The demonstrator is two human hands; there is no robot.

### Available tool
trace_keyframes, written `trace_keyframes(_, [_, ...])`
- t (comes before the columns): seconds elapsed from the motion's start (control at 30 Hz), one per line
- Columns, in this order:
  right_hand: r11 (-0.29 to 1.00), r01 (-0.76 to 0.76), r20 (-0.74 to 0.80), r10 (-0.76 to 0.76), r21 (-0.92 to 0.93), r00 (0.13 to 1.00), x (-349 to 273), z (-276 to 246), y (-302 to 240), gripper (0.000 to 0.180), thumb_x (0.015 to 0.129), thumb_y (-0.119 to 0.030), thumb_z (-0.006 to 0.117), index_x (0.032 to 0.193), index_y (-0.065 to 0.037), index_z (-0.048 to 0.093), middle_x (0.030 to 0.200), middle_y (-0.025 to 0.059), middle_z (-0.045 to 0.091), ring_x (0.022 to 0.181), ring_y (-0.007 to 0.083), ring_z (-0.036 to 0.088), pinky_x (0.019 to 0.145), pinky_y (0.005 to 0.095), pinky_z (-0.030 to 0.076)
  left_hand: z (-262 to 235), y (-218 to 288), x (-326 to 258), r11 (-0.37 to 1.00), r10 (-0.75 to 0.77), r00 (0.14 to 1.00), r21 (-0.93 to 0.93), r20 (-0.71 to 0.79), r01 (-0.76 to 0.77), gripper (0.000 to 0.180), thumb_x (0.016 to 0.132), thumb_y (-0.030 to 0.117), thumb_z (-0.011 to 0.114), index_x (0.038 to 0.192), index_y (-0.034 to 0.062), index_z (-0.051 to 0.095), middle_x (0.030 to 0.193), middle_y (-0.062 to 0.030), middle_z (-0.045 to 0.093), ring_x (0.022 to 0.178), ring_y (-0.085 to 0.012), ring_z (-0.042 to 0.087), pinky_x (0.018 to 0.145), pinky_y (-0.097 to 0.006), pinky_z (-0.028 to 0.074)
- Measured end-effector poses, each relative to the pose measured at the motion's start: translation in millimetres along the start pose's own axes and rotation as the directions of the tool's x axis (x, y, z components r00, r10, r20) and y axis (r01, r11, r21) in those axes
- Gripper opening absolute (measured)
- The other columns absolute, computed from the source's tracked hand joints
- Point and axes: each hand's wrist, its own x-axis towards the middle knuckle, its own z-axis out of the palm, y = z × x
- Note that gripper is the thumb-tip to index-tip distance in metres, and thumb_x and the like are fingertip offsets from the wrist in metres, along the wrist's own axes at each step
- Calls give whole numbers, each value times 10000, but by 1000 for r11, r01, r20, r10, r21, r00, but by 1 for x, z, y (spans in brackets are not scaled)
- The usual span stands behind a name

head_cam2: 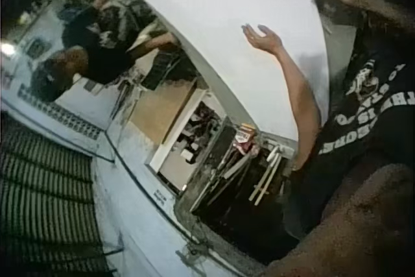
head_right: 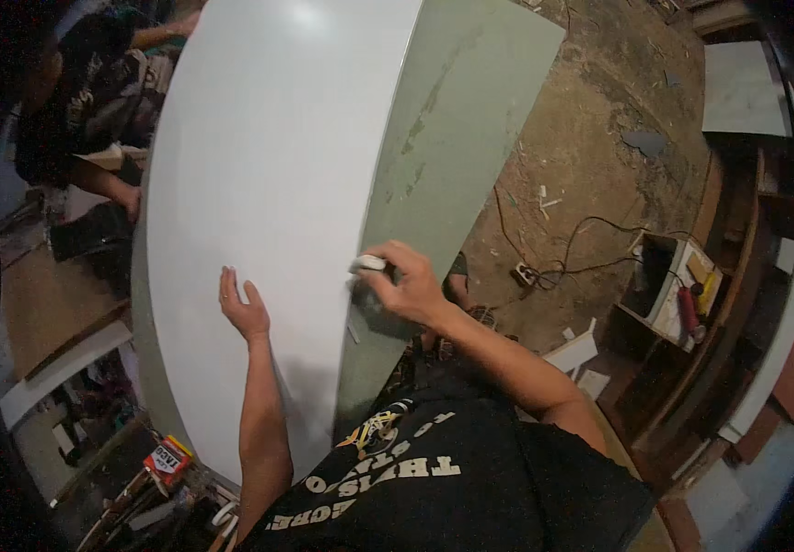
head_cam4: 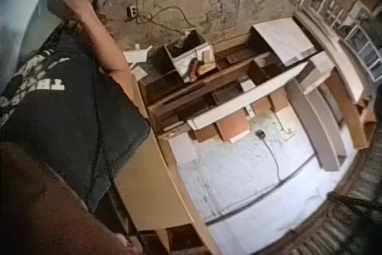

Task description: The person aligns laminated panels on a workbench, presses them down by hand, and rubs along the seams and edges using a small block.

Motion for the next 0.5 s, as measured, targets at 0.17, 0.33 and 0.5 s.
trace_keyframes(0.17, [985, -72, -221, 106, 158, 969, -33, -29, 20, 163, 916, -122, 704, 1050, -28, 702, 918, 44, 704, 769, 111, 619, 695, 262, 502, 7, 14, -9, 998, -62, 998, 7, 14, 62, 423, 952, 182, 568, 1339, 14, 598, 1484, -140, 529, 1390, -336, 453, 1165, -473, 321])
trace_keyframes(0.33, [930, -98, -399, 245, 354, 884, -56, -48, 28, 180, 943, -140, 694, 1065, -8, 693, 890, 33, 686, 766, 103, 619, 693, 261, 507, -8, 17, -8, 999, -31, 999, 15, 17, 31, 459, 963, 185, 552, 1392, 23, 551, 1486, -152, 515, 1372, -331, 465, 1153, -466, 354])
trace_keyframes(0.5, [932, -65, -520, 257, 358, 815, -96, -42, 44, 209, 948, -151, 697, 1076, 13, 682, 882, 34, 673, 766, 98, 610, 687, 264, 503, -14, 7, -15, 999, 34, 991, 31, 127, -39, 531, 1010, 306, 508, 1487, 81, 454, 1583, -123, 395, 1475, -304, 331, 1220, -472, 227])
